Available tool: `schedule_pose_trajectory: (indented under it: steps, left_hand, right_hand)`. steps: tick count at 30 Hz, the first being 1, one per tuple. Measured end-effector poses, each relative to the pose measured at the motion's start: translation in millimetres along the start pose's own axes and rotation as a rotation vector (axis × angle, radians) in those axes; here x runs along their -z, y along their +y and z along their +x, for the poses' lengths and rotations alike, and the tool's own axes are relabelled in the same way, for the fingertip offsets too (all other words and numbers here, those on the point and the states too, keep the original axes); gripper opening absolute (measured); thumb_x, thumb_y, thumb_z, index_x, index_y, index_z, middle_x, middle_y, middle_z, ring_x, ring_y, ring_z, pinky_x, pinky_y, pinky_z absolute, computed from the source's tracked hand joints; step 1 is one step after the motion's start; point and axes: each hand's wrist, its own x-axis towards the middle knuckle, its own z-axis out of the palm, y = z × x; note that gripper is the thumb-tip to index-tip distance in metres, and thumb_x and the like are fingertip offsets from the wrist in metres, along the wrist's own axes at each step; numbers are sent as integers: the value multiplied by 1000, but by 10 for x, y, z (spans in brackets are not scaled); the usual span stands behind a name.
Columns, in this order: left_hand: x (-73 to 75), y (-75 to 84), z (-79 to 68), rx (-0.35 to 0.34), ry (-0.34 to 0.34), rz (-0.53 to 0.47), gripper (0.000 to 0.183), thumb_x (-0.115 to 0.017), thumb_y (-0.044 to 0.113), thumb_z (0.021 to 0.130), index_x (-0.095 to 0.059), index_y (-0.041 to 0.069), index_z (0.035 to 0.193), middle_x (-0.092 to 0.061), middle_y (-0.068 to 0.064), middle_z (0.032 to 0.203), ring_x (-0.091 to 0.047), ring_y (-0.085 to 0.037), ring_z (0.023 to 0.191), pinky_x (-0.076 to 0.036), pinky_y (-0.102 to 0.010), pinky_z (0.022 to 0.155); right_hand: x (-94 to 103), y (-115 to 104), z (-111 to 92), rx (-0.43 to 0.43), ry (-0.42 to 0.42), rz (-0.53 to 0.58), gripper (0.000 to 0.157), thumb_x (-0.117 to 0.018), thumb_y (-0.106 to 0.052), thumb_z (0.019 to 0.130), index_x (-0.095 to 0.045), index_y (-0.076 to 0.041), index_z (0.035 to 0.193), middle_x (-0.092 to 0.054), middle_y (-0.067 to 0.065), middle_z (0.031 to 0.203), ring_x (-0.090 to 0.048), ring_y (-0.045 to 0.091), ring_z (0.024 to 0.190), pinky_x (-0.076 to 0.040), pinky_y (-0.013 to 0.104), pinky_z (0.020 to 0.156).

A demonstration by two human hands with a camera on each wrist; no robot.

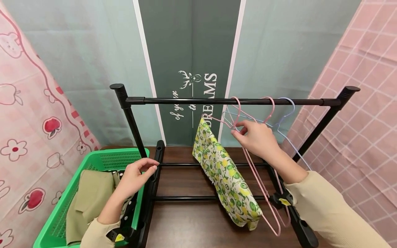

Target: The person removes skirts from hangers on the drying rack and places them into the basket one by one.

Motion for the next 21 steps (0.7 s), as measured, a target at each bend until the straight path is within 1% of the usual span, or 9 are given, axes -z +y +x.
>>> schedule_pose_trajectory:
  steps: [2,4,8,12,21]
  left_hand:
    - [-37,-3,5,4,-7,-8,11,-62,16,89,-66,21,98,-63,8,88,-60,-6,80,-50,-25,72]
    - [-75,2,12,8,-12,-17,11,-62,15,89,-67,21,97,-63,8,89,-60,-5,79,-51,-24,72]
    - [-145,1,7,14,-19,-20,11,-63,14,88,-67,22,95,-63,9,87,-60,-5,77,-51,-23,71]
    - [-197,-2,-14,29,-25,-31,11,-63,15,87,-67,23,93,-64,9,87,-60,-4,76,-51,-23,70]
    - [-281,18,0,26,-23,-54,11,-64,15,87,-67,25,92,-64,10,84,-58,-2,70,-49,-22,63]
  right_hand:
    - [-22,-12,45,-11,-21,3,37,-56,-38,90,-65,-5,106,-70,10,81,-61,21,62,-43,36,52]
    - [-46,-23,82,-9,-27,12,34,-57,-36,90,-67,-6,102,-70,8,78,-61,21,63,-44,37,53]
    - [-106,-44,129,-3,-35,36,30,-58,-32,89,-68,-5,98,-66,5,69,-54,15,53,-39,31,48]
    - [-154,-71,165,-9,-38,48,29,-58,-29,89,-69,-5,98,-61,2,62,-46,14,48,-33,28,46]
    - [-127,-124,204,-17,-9,52,23,-58,-22,87,-71,-5,96,-64,5,66,-46,15,49,-33,28,46]
